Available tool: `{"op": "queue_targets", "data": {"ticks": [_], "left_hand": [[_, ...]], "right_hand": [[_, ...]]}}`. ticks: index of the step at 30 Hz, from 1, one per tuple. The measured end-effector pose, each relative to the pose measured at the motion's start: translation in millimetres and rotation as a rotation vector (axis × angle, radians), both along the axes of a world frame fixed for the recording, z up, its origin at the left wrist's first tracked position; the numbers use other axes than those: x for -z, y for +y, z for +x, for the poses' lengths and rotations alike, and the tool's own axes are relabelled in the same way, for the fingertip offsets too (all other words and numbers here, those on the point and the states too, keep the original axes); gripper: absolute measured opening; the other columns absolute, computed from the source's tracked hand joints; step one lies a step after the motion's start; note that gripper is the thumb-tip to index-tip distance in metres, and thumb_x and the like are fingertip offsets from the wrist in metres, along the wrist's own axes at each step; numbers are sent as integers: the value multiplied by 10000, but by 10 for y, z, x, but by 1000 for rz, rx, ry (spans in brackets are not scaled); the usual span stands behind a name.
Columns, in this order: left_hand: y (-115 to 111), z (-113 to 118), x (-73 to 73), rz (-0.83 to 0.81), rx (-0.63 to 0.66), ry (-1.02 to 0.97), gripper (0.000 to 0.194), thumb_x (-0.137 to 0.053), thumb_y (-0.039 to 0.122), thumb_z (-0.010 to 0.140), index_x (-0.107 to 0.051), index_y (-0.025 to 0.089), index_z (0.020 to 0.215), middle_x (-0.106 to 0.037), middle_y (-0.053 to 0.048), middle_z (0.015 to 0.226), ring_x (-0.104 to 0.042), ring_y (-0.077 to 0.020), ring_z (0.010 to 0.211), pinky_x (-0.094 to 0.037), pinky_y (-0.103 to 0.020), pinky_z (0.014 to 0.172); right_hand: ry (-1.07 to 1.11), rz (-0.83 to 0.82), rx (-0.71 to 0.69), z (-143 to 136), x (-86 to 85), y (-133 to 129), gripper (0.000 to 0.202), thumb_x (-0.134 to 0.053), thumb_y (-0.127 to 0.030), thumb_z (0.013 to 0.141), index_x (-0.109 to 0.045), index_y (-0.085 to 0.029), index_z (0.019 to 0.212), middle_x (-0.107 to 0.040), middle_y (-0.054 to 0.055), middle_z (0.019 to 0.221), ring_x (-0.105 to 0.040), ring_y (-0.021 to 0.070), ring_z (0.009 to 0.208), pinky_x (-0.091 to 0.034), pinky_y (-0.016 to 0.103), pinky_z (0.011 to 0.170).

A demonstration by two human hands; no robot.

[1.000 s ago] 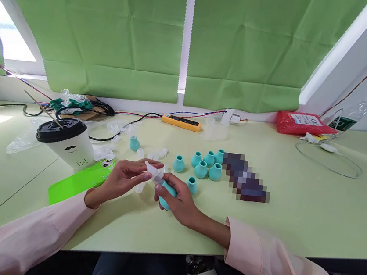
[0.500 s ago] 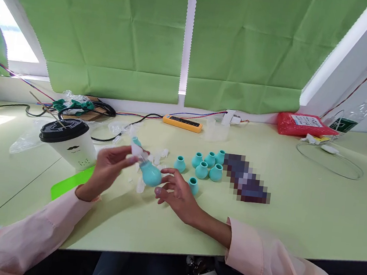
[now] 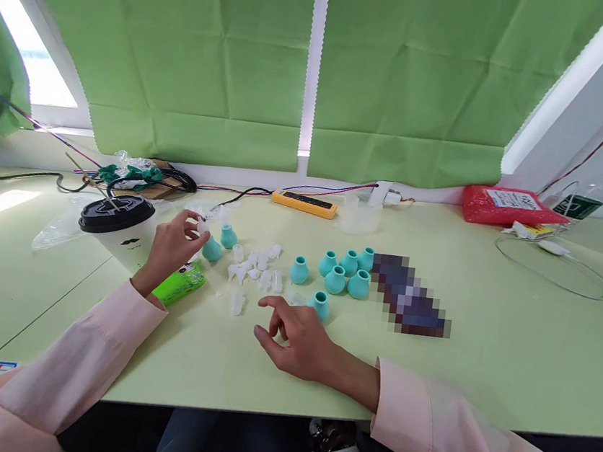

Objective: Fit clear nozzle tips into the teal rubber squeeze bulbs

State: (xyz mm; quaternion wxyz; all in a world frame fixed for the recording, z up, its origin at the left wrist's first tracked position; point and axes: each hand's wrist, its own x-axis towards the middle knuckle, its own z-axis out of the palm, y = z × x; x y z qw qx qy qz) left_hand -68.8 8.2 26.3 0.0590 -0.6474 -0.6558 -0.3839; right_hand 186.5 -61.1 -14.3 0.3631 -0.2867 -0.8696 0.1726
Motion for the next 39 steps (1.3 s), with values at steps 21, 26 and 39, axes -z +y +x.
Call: {"op": "queue_targets", "data": {"ticks": [21, 26, 39], "left_hand": [[-292, 664, 306, -105, 567, 392, 260, -478, 229, 748, -581, 256, 985, -436, -70, 986, -342, -228, 919, -361, -412, 815], [-245, 650, 346, -183, 524, 375, 347, -514, 242, 720, -530, 261, 1066, -425, -65, 1054, -328, -239, 951, -346, -424, 827], [-192, 639, 391, -262, 437, 373, 201, -495, 250, 739, -627, 238, 890, -425, -68, 1010, -328, -248, 932, -347, -425, 785]], "right_hand": [[-576, 444, 161, -136, 68, 89, 463, -372, -207, 803, -327, -58, 1239, -263, 214, 1314, -207, 329, 1215, -274, 496, 925], [-634, 377, 195, -137, 82, 113, 481, -330, -278, 824, -287, -98, 1267, -379, 180, 1256, -301, 336, 1163, -251, 539, 908], [-649, 430, 202, -130, 83, 169, 312, -365, 14, 713, -551, -130, 919, -516, 111, 957, -472, 217, 854, -420, 345, 722]]}}
